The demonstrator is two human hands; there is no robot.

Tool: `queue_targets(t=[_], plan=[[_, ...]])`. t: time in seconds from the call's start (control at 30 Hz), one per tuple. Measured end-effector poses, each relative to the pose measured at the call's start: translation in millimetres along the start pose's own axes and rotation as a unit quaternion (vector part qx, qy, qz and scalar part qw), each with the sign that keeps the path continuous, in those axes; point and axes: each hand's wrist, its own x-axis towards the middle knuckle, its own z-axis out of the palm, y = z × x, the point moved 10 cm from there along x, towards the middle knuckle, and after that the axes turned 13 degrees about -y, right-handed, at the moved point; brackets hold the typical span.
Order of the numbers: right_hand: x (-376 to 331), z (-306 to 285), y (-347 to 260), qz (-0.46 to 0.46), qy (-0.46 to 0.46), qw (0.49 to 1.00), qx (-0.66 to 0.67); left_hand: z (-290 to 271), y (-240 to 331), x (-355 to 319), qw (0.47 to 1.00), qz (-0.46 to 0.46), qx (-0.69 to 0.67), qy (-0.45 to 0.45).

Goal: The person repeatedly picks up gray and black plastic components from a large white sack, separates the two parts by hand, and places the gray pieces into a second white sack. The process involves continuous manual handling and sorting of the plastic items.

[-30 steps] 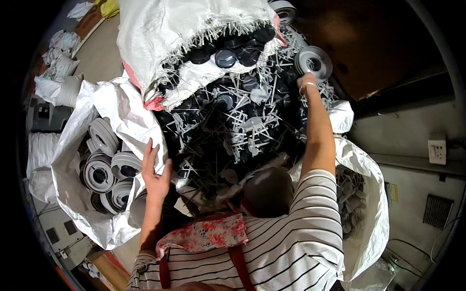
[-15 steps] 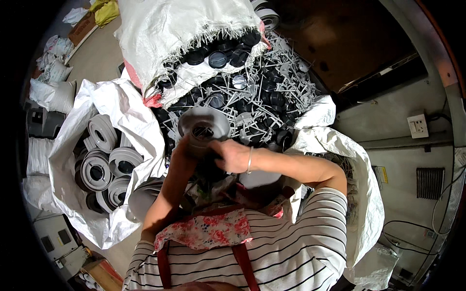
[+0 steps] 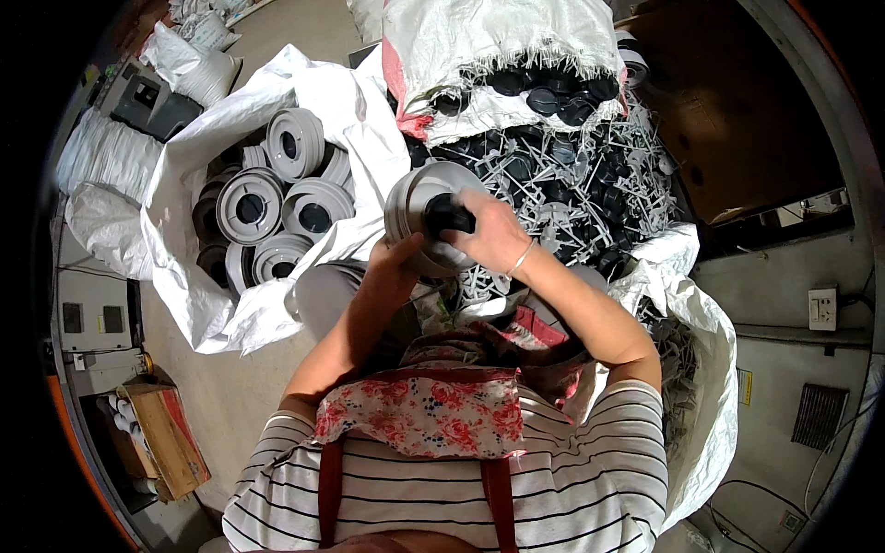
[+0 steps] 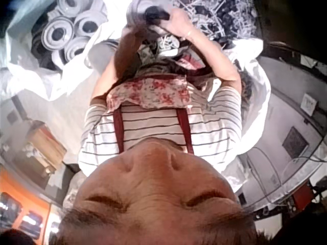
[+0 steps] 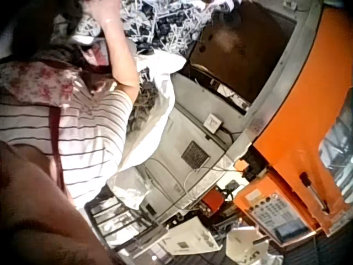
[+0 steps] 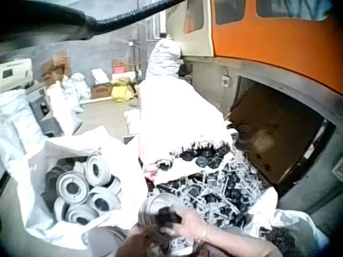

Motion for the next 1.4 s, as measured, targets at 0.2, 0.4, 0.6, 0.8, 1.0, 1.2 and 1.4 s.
queue_targets(t=[0.2,0.4,0.6,0.8,1.0,1.2,1.4], plan=[[3,18,-33,-0.012,-0.093,0.981,-0.170,-1,11,-25,0.996,-0.049,0.058,0.051],[-17,39,-63,-0.195,-0.119,0.930,-0.290,-3,16,-30,0.992,-0.094,0.089,-0.010],[-9,14,-45,-0.092,0.049,0.994,0.008,0,19,-31,0.975,-0.070,0.211,-0.002],[-9,22,-71,-0.196,0.087,0.972,-0.093,-12,31,-46,0.970,-0.029,0.240,0.037],[4,120,-5,0.142,-0.250,0.774,0.564,54,96,-78,0.848,0.122,0.515,-0.010],[2,107,13,0.138,-0.126,0.914,0.361,11,217,-106,0.598,0.243,0.719,0.256],[5,130,45,0.153,-0.087,0.920,0.349,-2,115,-78,0.729,0.108,0.672,0.073]])
